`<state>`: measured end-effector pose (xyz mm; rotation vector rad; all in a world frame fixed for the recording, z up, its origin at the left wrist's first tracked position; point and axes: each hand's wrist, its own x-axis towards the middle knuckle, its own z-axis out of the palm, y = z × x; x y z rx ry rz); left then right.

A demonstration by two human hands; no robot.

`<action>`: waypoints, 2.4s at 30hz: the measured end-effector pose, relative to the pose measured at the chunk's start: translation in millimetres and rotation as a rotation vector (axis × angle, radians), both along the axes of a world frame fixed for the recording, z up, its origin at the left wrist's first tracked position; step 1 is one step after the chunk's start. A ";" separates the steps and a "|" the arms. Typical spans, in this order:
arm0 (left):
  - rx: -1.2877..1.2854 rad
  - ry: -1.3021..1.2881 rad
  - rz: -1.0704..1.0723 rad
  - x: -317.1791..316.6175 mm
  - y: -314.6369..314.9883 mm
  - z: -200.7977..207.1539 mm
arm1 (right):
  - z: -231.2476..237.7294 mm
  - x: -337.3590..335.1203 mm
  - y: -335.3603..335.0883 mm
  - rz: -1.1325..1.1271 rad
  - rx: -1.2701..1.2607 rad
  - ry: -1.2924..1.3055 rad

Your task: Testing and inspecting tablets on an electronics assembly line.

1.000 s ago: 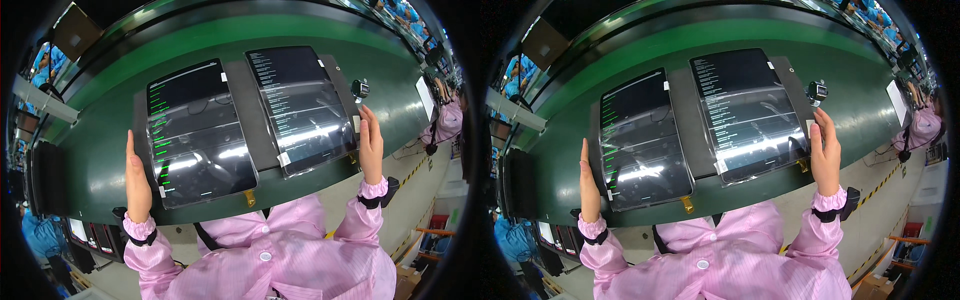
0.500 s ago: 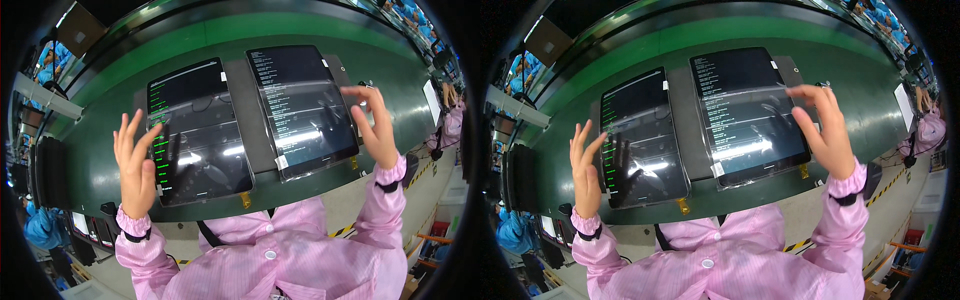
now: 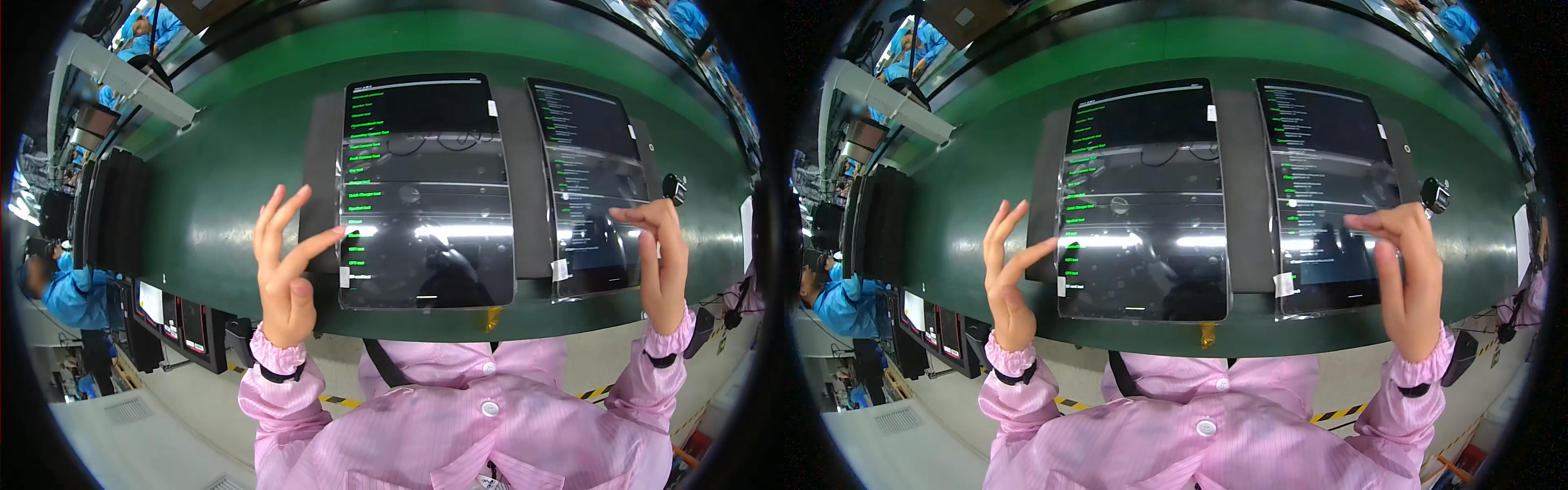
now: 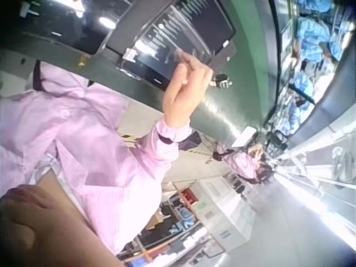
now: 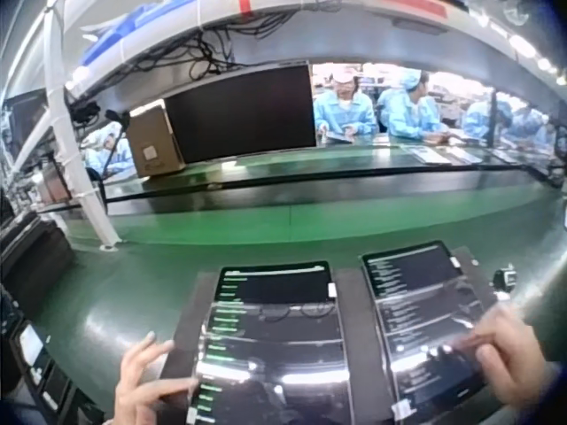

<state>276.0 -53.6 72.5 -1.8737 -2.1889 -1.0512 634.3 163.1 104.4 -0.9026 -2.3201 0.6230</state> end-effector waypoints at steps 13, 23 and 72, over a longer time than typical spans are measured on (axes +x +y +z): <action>-0.050 -0.035 -0.136 9.5 -4.7 -3.0 | -8.5 -10.1 -22.5 0.235 -0.012 0.041; 0.150 -0.178 -0.001 12.6 -1.0 -20.8 | -20.9 9.0 -28.5 0.142 -0.009 0.107; 0.033 0.311 -0.122 51.1 1.8 -10.2 | -42.4 -76.8 -117.0 -0.013 -1.289 0.443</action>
